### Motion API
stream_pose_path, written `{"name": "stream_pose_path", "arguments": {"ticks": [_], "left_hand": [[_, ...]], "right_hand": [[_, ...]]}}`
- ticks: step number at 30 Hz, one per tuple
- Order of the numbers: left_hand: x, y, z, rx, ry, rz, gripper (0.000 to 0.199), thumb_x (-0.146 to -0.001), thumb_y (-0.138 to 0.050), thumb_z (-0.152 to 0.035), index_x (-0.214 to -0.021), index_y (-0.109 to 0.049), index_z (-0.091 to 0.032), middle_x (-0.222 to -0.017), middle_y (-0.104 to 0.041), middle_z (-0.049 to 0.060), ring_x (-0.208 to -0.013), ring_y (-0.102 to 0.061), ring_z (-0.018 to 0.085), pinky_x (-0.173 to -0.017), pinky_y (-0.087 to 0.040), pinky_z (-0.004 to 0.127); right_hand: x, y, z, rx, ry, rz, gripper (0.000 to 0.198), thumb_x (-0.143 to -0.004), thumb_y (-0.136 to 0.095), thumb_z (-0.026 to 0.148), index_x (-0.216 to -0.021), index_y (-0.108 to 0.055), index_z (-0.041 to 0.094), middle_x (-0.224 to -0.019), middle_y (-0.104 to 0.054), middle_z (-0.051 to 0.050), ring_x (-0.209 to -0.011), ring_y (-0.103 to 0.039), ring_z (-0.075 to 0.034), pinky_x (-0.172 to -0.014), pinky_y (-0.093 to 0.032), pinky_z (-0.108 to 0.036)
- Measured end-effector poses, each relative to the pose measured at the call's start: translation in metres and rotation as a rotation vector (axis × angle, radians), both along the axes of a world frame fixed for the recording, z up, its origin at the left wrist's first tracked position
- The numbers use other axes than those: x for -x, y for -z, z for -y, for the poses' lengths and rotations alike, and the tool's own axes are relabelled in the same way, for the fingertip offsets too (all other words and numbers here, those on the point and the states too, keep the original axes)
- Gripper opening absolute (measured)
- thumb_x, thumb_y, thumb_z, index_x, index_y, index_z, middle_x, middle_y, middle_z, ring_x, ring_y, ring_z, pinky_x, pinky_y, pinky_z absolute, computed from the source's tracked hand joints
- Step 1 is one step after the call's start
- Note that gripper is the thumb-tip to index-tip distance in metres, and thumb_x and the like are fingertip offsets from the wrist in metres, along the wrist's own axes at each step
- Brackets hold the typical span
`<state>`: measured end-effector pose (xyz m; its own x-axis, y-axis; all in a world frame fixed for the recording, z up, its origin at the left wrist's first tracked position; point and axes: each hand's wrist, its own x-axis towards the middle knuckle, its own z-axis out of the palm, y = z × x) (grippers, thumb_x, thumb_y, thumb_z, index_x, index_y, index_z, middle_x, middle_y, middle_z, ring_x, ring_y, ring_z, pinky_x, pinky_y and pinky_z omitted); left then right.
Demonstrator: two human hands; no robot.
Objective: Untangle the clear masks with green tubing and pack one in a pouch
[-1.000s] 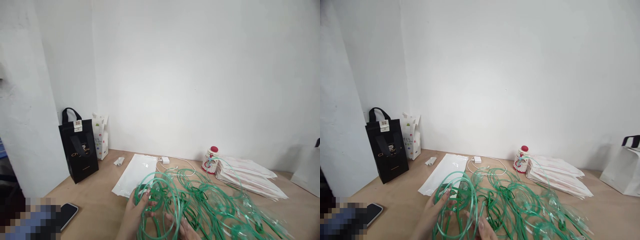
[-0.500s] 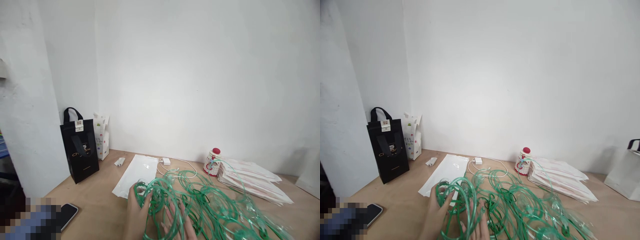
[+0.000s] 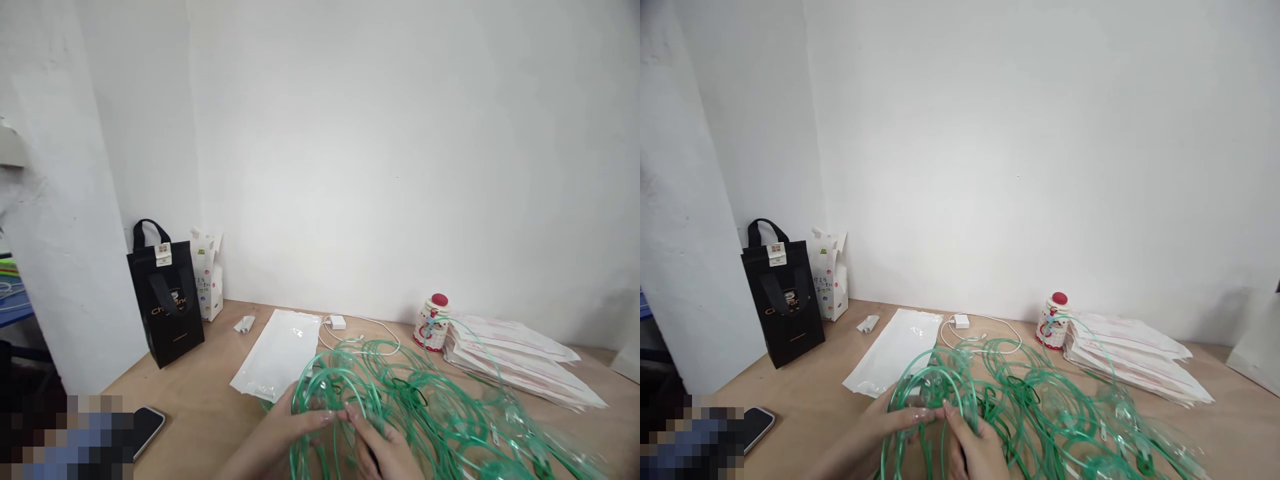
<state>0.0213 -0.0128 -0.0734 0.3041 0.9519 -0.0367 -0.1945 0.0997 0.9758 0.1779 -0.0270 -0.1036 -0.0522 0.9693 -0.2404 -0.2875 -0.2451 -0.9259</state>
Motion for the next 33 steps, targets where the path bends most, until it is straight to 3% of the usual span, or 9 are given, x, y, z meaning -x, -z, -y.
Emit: {"name": "stream_pose_path", "arguments": {"ticks": [3,9,13,15,19,21,23,27,33], "left_hand": [[0.010,-0.027,-0.006,-0.015,0.173,0.020,0.043,-0.066,-0.072,-0.025,-0.106,-0.063,-0.012,-0.103,-0.069,0.014,-0.099,-0.062,0.032,-0.083,-0.048,0.041],[-0.004,-0.042,-0.027,-0.264,0.037,-0.089,0.042,-0.075,-0.064,-0.031,-0.114,-0.058,-0.017,-0.112,-0.064,0.009,-0.108,-0.056,0.027,-0.094,-0.041,0.036],[-0.019,-0.023,-0.035,-0.369,-0.169,-0.282,0.035,-0.079,-0.058,-0.033,-0.110,-0.058,-0.018,-0.123,-0.052,0.011,-0.123,-0.040,0.028,-0.104,-0.028,0.036],[-0.016,-0.014,-0.043,-0.370,-0.215,-0.370,0.035,-0.076,-0.061,-0.033,-0.107,-0.058,-0.017,-0.120,-0.052,0.013,-0.122,-0.040,0.030,-0.103,-0.028,0.039],[0.017,-0.006,-0.077,-0.322,-0.189,-0.493,0.060,-0.062,-0.077,-0.035,-0.114,-0.053,-0.017,-0.119,-0.057,0.012,-0.116,-0.048,0.030,-0.094,-0.040,0.038],[0.039,0.001,-0.098,-0.308,-0.260,-0.560,0.066,-0.064,-0.077,-0.031,-0.122,-0.048,-0.018,-0.132,-0.048,0.012,-0.121,-0.043,0.028,-0.099,-0.036,0.040],[0.058,0.011,-0.114,-0.259,-0.368,-0.639,0.047,-0.079,-0.064,-0.028,-0.122,-0.048,-0.017,-0.133,-0.045,0.011,-0.117,-0.047,0.029,-0.095,-0.037,0.051],[0.077,0.030,-0.126,-0.198,-0.457,-0.735,0.033,-0.086,-0.056,-0.029,-0.116,-0.052,-0.017,-0.119,-0.055,0.009,-0.101,-0.057,0.024,-0.084,-0.047,0.046],[0.065,0.004,-0.112,-0.398,-0.487,-0.665,0.031,-0.085,-0.056,-0.029,-0.113,-0.054,-0.016,-0.114,-0.058,0.008,-0.099,-0.058,0.023,-0.085,-0.046,0.045]], "right_hand": [[-0.002,-0.034,-0.018,-0.099,0.009,0.038,0.046,-0.060,-0.072,0.056,-0.073,-0.052,0.018,-0.036,-0.023,0.015,-0.033,-0.013,-0.001,-0.031,-0.011,-0.015],[-0.003,-0.073,-0.047,-0.155,-0.167,0.072,0.044,-0.062,-0.075,0.044,-0.088,-0.051,0.018,-0.044,-0.037,0.013,-0.033,-0.028,-0.001,-0.033,-0.013,-0.013],[-0.003,-0.065,-0.062,-0.082,-0.289,0.096,0.034,-0.063,-0.073,0.039,-0.075,-0.055,0.014,-0.048,-0.052,0.004,-0.037,-0.055,-0.011,-0.030,-0.007,-0.013],[-0.004,-0.057,-0.071,-0.067,-0.297,0.090,0.030,-0.062,-0.074,0.035,-0.072,-0.055,0.013,-0.047,-0.053,0.003,-0.038,-0.058,-0.013,-0.029,-0.007,-0.013],[-0.011,-0.044,-0.085,-0.093,-0.214,0.045,0.026,-0.058,-0.074,0.026,-0.065,-0.053,0.013,-0.043,-0.050,0.006,-0.028,-0.038,-0.002,-0.029,-0.009,-0.012],[-0.019,-0.043,-0.089,-0.116,-0.157,0.008,0.025,-0.058,-0.073,0.026,-0.065,-0.052,0.013,-0.046,-0.051,0.007,-0.028,-0.028,0.002,-0.030,-0.009,-0.012],[-0.027,-0.043,-0.090,-0.139,-0.110,-0.022,0.025,-0.060,-0.072,0.027,-0.067,-0.052,0.014,-0.050,-0.052,0.007,-0.030,-0.027,0.002,-0.031,-0.010,-0.012],[-0.036,-0.042,-0.088,-0.147,-0.085,-0.036,0.023,-0.060,-0.071,0.023,-0.064,-0.050,0.014,-0.045,-0.046,0.009,-0.029,-0.027,0.002,-0.032,-0.010,-0.012],[-0.029,-0.031,-0.092,-0.125,-0.083,-0.027,0.022,-0.056,-0.069,0.020,-0.059,-0.048,0.016,-0.039,-0.041,0.009,-0.030,-0.028,-0.001,-0.033,-0.012,-0.013]]}}
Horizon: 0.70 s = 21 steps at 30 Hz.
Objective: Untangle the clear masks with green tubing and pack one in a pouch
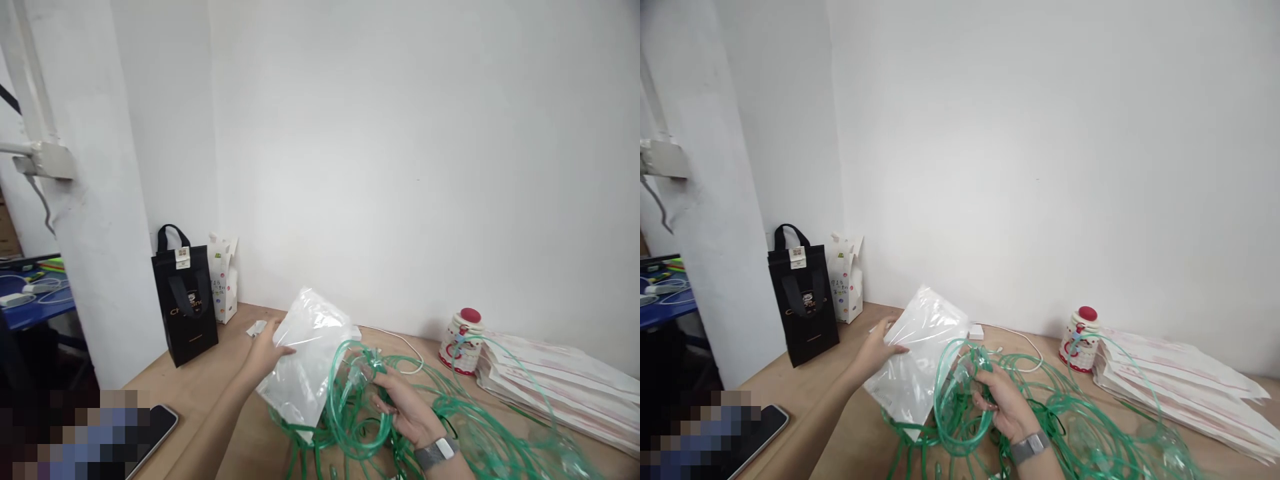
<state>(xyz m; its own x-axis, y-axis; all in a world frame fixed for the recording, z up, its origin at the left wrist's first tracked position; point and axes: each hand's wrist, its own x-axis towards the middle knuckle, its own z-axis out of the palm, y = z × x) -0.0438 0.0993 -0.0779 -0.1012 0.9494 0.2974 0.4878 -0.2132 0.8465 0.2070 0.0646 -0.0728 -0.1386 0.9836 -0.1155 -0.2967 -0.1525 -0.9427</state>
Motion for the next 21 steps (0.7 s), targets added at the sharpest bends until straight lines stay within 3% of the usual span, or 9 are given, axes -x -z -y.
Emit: {"name": "stream_pose_path", "arguments": {"ticks": [3,6,9,11,16,18,21], "left_hand": [[-0.013,-0.022,0.015,-0.114,0.046,0.066,0.034,-0.082,-0.060,-0.025,-0.114,-0.052,-0.016,-0.113,-0.058,0.007,-0.103,-0.056,0.024,-0.089,-0.043,0.046],[-0.024,-0.032,0.029,-0.153,0.074,0.145,0.036,-0.080,-0.059,-0.023,-0.114,-0.047,-0.018,-0.110,-0.060,0.007,-0.104,-0.056,0.024,-0.088,-0.043,0.039],[-0.032,-0.030,0.040,-0.147,0.156,0.225,0.034,-0.084,-0.051,-0.025,-0.117,-0.044,-0.019,-0.114,-0.059,0.008,-0.107,-0.055,0.024,-0.088,-0.044,0.035],[-0.035,-0.027,0.045,-0.114,0.241,0.261,0.036,-0.085,-0.051,-0.026,-0.120,-0.045,-0.019,-0.116,-0.060,0.008,-0.107,-0.056,0.023,-0.087,-0.045,0.034],[-0.031,-0.025,0.041,0.002,0.402,0.291,0.041,-0.069,-0.071,-0.028,-0.107,-0.058,-0.016,-0.104,-0.068,0.010,-0.097,-0.063,0.027,-0.079,-0.052,0.037],[-0.031,-0.030,0.035,-0.022,0.384,0.323,0.047,-0.063,-0.076,-0.027,-0.104,-0.058,-0.015,-0.105,-0.068,0.011,-0.097,-0.063,0.028,-0.079,-0.052,0.038],[-0.035,-0.039,0.027,-0.130,0.248,0.377,0.064,-0.056,-0.080,-0.027,-0.111,-0.049,-0.016,-0.114,-0.064,0.012,-0.105,-0.060,0.026,-0.086,-0.050,0.036]], "right_hand": [[0.000,-0.003,0.000,-0.020,0.029,0.010,0.029,-0.056,-0.070,0.026,-0.053,-0.043,0.017,-0.033,-0.034,0.010,-0.031,-0.028,-0.002,-0.032,-0.012,-0.013],[-0.006,-0.016,0.007,-0.047,0.033,0.021,0.024,-0.058,-0.072,0.028,-0.063,-0.052,0.016,-0.037,-0.041,0.008,-0.031,-0.029,-0.002,-0.033,-0.013,-0.014],[-0.011,-0.029,0.018,-0.108,-0.021,0.086,0.027,-0.062,-0.072,0.030,-0.078,-0.056,0.017,-0.042,-0.047,0.008,-0.030,-0.029,-0.002,-0.034,-0.014,-0.015],[-0.013,-0.033,0.024,-0.141,-0.067,0.203,0.025,-0.067,-0.067,0.034,-0.079,-0.053,0.017,-0.040,-0.045,0.008,-0.029,-0.033,-0.003,-0.034,-0.015,-0.015],[-0.011,-0.032,0.026,-0.207,-0.103,0.535,0.023,-0.079,-0.051,0.039,-0.082,-0.050,0.016,-0.033,-0.043,0.009,-0.027,-0.040,-0.008,-0.033,-0.020,-0.016],[-0.011,-0.032,0.025,-0.227,-0.080,0.596,0.022,-0.080,-0.049,0.037,-0.087,-0.050,0.016,-0.034,-0.043,0.009,-0.027,-0.040,-0.009,-0.032,-0.024,-0.017],[-0.011,-0.032,0.025,-0.224,-0.097,0.632,0.023,-0.080,-0.048,0.033,-0.095,-0.050,0.015,-0.045,-0.052,0.007,-0.027,-0.041,-0.009,-0.031,-0.028,-0.018]]}}
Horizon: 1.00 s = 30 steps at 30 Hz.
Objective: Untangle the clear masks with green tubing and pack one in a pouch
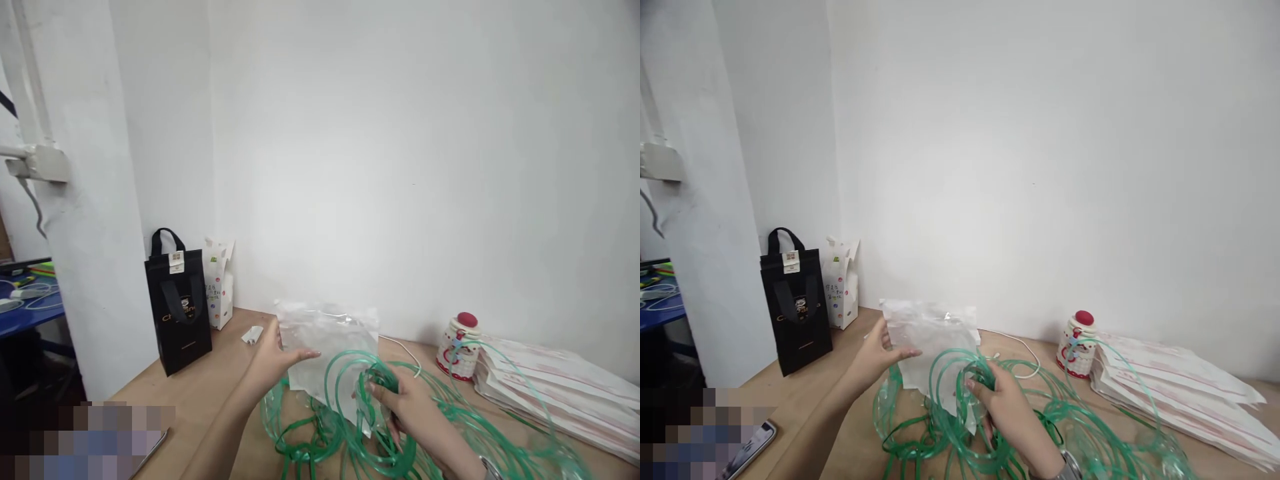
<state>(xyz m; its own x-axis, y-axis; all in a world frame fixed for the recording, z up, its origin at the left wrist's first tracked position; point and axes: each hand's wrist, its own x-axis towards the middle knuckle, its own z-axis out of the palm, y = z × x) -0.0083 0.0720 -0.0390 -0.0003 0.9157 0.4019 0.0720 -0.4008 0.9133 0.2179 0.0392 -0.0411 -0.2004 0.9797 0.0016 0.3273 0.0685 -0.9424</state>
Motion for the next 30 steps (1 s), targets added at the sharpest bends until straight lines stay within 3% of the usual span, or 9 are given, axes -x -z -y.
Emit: {"name": "stream_pose_path", "arguments": {"ticks": [3,5,8,11,15,19,27,29,30], "left_hand": [[-0.005,-0.005,-0.002,-0.038,-0.142,0.026,0.054,-0.059,-0.078,-0.029,-0.105,-0.053,-0.016,-0.109,-0.067,0.011,-0.102,-0.061,0.026,-0.086,-0.049,0.036],[-0.004,-0.005,-0.002,-0.034,-0.218,0.015,0.039,-0.064,-0.073,-0.032,-0.096,-0.058,-0.015,-0.101,-0.069,0.011,-0.097,-0.063,0.027,-0.084,-0.050,0.037],[0.006,-0.001,-0.001,-0.012,-0.349,-0.029,0.034,-0.066,-0.069,-0.035,-0.092,-0.061,-0.014,-0.098,-0.070,0.011,-0.096,-0.063,0.030,-0.084,-0.048,0.041],[0.018,-0.001,-0.003,0.013,-0.464,-0.094,0.040,-0.067,-0.067,-0.039,-0.097,-0.059,-0.015,-0.102,-0.068,0.013,-0.100,-0.060,0.034,-0.083,-0.046,0.043],[0.027,-0.003,-0.006,0.034,-0.499,-0.174,0.042,-0.068,-0.065,-0.042,-0.101,-0.058,-0.017,-0.104,-0.068,0.013,-0.103,-0.059,0.034,-0.083,-0.046,0.041],[0.025,-0.001,-0.008,0.058,-0.479,-0.199,0.038,-0.066,-0.066,-0.043,-0.094,-0.061,-0.017,-0.099,-0.070,0.011,-0.099,-0.061,0.032,-0.079,-0.048,0.038],[0.020,0.004,-0.013,0.088,-0.477,-0.177,0.039,-0.061,-0.072,-0.040,-0.089,-0.062,-0.017,-0.093,-0.072,0.010,-0.094,-0.063,0.032,-0.072,-0.051,0.037],[0.020,0.004,-0.012,0.078,-0.446,-0.180,0.035,-0.063,-0.070,-0.037,-0.090,-0.061,-0.016,-0.093,-0.072,0.010,-0.094,-0.063,0.032,-0.074,-0.050,0.038],[0.020,0.003,-0.011,0.074,-0.422,-0.181,0.033,-0.065,-0.069,-0.036,-0.090,-0.061,-0.016,-0.092,-0.072,0.010,-0.094,-0.063,0.032,-0.074,-0.050,0.039]], "right_hand": [[0.001,0.002,0.002,-0.113,-0.004,0.170,0.027,-0.085,-0.042,0.030,-0.107,-0.049,0.017,-0.063,-0.063,0.002,-0.032,-0.048,-0.012,-0.033,-0.036,-0.022],[0.002,0.005,0.003,-0.404,0.088,0.457,0.029,-0.087,-0.037,0.019,-0.113,-0.048,0.018,-0.082,-0.068,-0.005,-0.052,-0.062,-0.017,-0.046,-0.047,-0.025],[0.009,0.008,0.003,-0.881,0.202,1.004,0.046,-0.077,-0.035,-0.004,-0.119,-0.046,0.013,-0.101,-0.065,-0.014,-0.073,-0.066,-0.021,-0.057,-0.050,-0.028],[0.023,0.003,0.002,-1.042,0.013,1.246,0.041,-0.077,-0.041,-0.006,-0.112,-0.050,0.013,-0.090,-0.065,-0.010,-0.062,-0.063,-0.020,-0.048,-0.047,-0.028],[0.045,-0.012,0.004,-1.166,-0.224,1.305,0.014,-0.085,-0.045,0.007,-0.095,-0.053,0.014,-0.082,-0.063,-0.007,-0.059,-0.059,-0.019,-0.044,-0.045,-0.029],[0.057,-0.022,0.009,-1.229,-0.312,1.307,0.012,-0.088,-0.042,0.011,-0.092,-0.053,0.012,-0.082,-0.060,-0.008,-0.059,-0.058,-0.020,-0.041,-0.044,-0.030],[0.062,-0.023,0.009,-1.189,-0.280,1.233,0.012,-0.086,-0.043,0.008,-0.089,-0.052,0.014,-0.078,-0.061,-0.006,-0.056,-0.058,-0.019,-0.041,-0.044,-0.029],[0.054,-0.027,0.012,-1.111,-0.186,1.106,0.018,-0.084,-0.041,0.003,-0.092,-0.052,0.015,-0.083,-0.062,-0.005,-0.058,-0.059,-0.016,-0.044,-0.046,-0.026],[0.048,-0.030,0.014,-1.023,-0.112,0.940,0.020,-0.084,-0.040,0.004,-0.095,-0.051,0.016,-0.081,-0.062,-0.004,-0.056,-0.059,-0.015,-0.045,-0.046,-0.025]]}}
